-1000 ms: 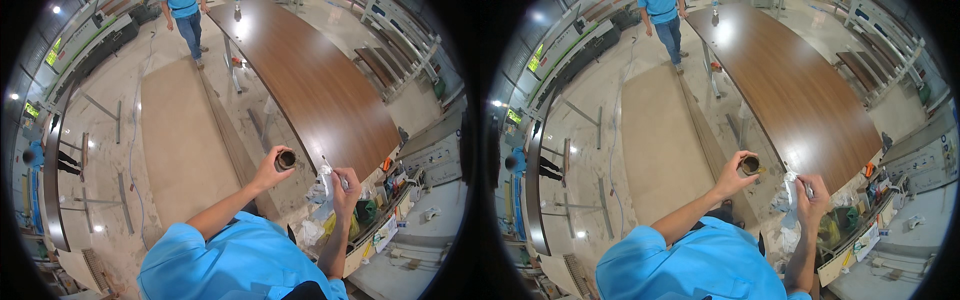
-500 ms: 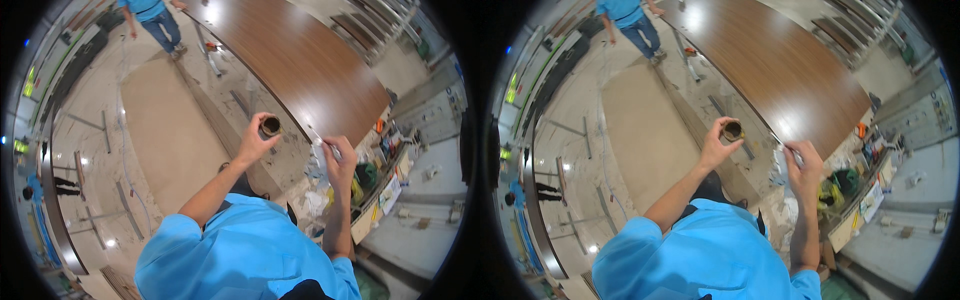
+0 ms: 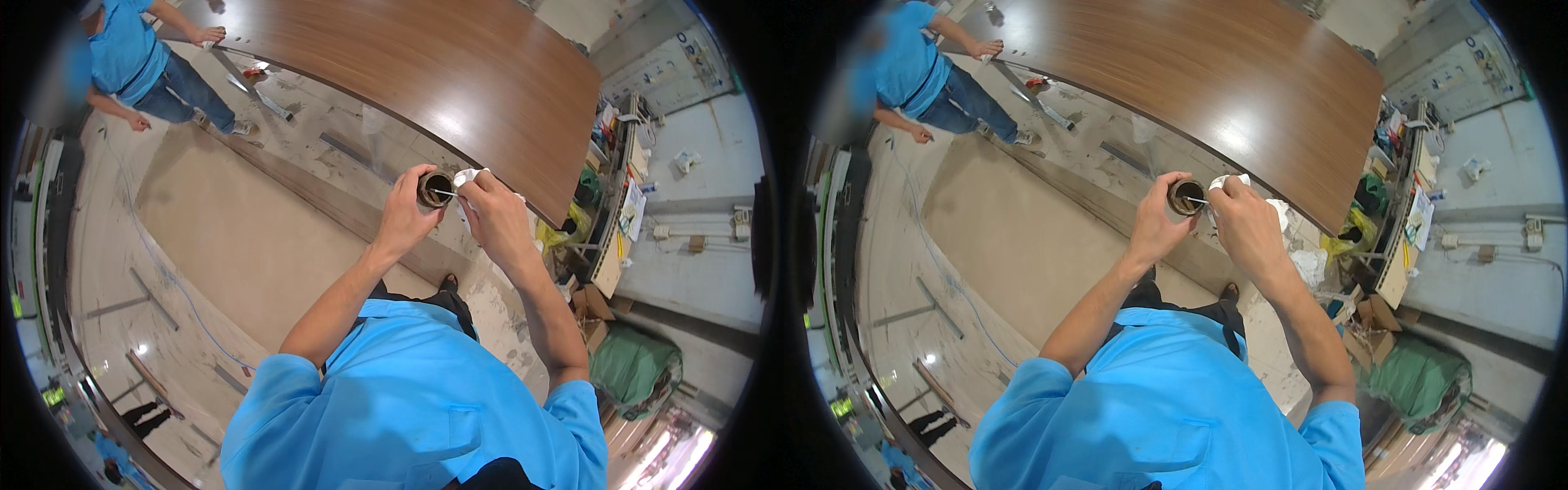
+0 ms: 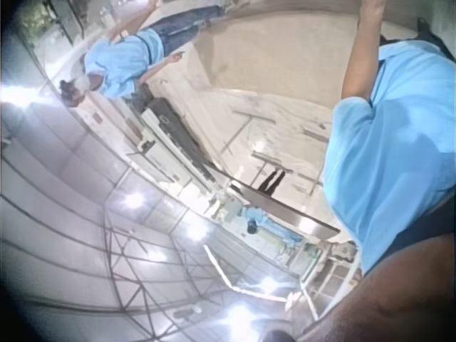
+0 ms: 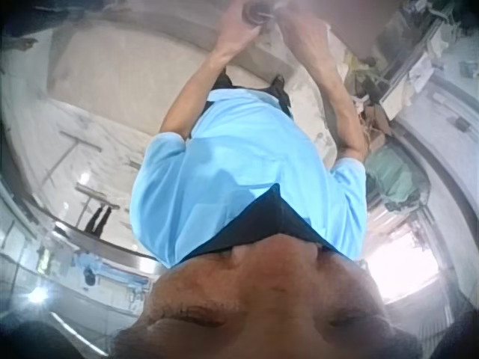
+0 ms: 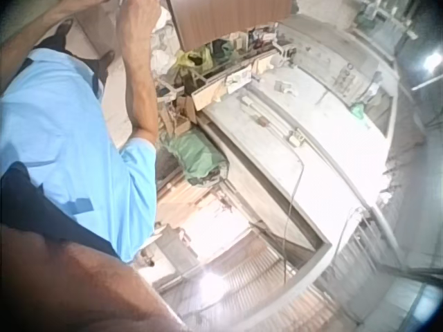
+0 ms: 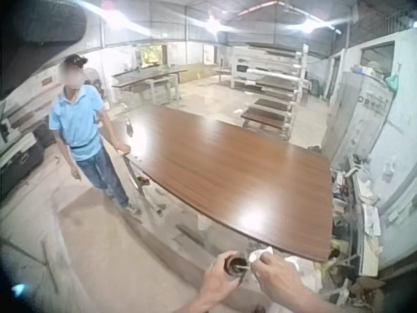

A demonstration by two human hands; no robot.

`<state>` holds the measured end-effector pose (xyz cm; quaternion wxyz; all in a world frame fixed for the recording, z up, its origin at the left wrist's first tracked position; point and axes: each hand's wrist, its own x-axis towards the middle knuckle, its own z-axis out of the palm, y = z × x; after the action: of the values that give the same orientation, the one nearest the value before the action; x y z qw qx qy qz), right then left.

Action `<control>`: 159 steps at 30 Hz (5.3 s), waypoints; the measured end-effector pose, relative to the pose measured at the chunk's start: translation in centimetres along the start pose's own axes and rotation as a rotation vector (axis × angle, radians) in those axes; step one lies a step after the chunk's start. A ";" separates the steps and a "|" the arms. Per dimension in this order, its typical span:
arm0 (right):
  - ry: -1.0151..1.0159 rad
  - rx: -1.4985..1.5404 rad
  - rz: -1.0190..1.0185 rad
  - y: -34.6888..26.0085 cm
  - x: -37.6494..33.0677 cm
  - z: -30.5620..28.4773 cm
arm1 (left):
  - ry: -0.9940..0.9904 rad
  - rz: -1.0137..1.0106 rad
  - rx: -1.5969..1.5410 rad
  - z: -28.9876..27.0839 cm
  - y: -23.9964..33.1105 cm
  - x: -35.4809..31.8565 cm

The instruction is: The person applies a liquid finish to the edge of a large wooden tabletop using a small brush and a cloth. The person repeatedly dips the brush into a can and wipes the edge while another person wipes the tabletop surface nearby.

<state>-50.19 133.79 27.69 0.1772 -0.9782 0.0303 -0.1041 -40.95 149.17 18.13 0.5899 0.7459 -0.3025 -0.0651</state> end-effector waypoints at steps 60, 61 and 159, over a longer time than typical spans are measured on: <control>0.537 0.825 0.698 1.4 -22.3 0.5 | -0.616 0.070 -0.106 9.0 7.5 -6.1; 0.547 0.841 0.703 1.4 -22.6 0.4 | -0.620 0.077 -0.111 9.1 7.6 -6.2; 1.569 0.968 1.292 25.1 -18.9 22.0 | -0.955 -0.197 -0.077 9.6 1.2 -10.0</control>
<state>-64.44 119.61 -4.96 0.4909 -0.2713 0.5906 -0.5802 -53.85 146.19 13.81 0.4033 0.6356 -0.4646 -0.4664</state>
